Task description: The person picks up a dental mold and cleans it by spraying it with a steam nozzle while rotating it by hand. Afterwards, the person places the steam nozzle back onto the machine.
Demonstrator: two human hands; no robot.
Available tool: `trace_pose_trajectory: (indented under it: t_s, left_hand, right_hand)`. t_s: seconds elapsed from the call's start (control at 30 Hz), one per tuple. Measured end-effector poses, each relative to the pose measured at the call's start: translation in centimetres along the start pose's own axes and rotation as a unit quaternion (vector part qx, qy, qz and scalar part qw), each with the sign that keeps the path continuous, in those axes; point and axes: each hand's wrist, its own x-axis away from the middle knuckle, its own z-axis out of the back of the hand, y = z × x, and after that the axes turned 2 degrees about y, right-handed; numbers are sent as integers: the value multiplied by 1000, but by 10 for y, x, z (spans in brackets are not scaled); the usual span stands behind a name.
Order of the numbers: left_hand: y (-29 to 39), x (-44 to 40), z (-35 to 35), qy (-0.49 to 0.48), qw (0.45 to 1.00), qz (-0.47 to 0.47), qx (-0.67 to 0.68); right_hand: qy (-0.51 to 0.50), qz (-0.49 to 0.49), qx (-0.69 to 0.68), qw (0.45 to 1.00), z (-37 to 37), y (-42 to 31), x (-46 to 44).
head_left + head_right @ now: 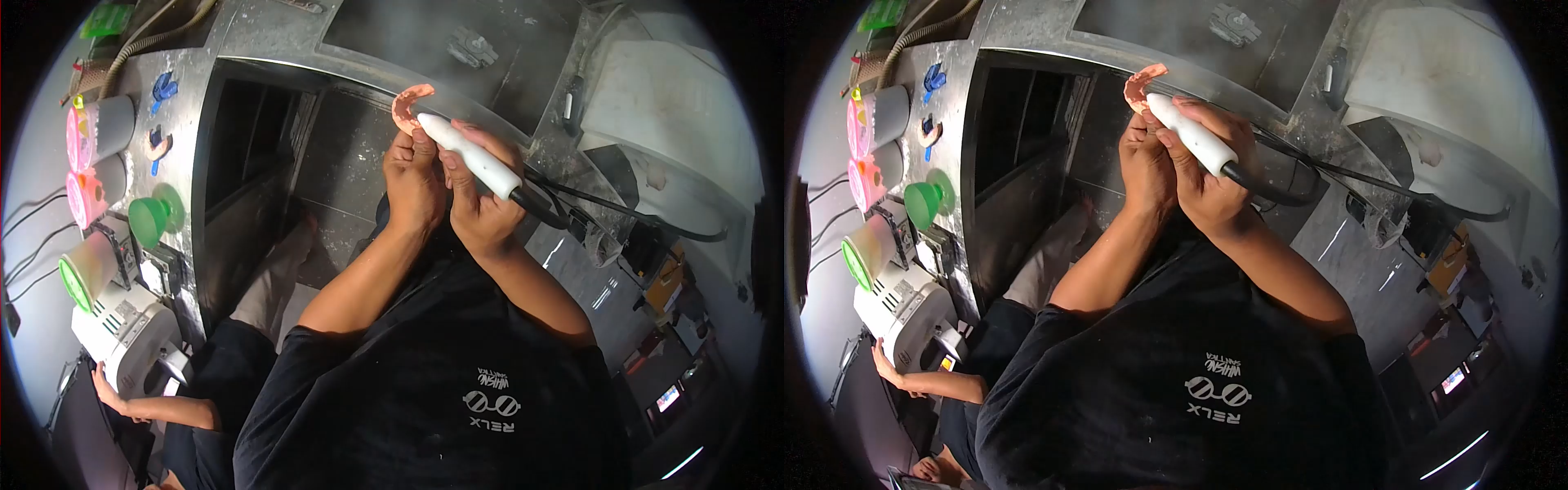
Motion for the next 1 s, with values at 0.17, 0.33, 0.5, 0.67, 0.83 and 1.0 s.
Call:
trace_pose_trajectory:
  t_s: [0.17,0.33,0.5,0.67,0.83,1.0]
  left_hand:
    - [-2,-2,3,10,999,-33,-23]
    - [-2,-4,-7,41,998,-45,-19]
    - [0,-7,-8,5,1000,-11,-10]
    - [-5,-14,-1,-34,996,56,58]
    - [-3,-17,-3,-50,995,81,39]
    - [-6,-21,3,-88,987,115,70]
  right_hand:
    - [-9,22,-15,1000,-5,6,-5]
    - [-21,52,2,998,-3,6,-12]
    - [-17,50,-1,999,1,7,-19]
    - [16,25,-11,1000,4,15,-21]
    - [3,48,11,999,16,13,-28]
    - [20,23,48,998,28,14,-31]
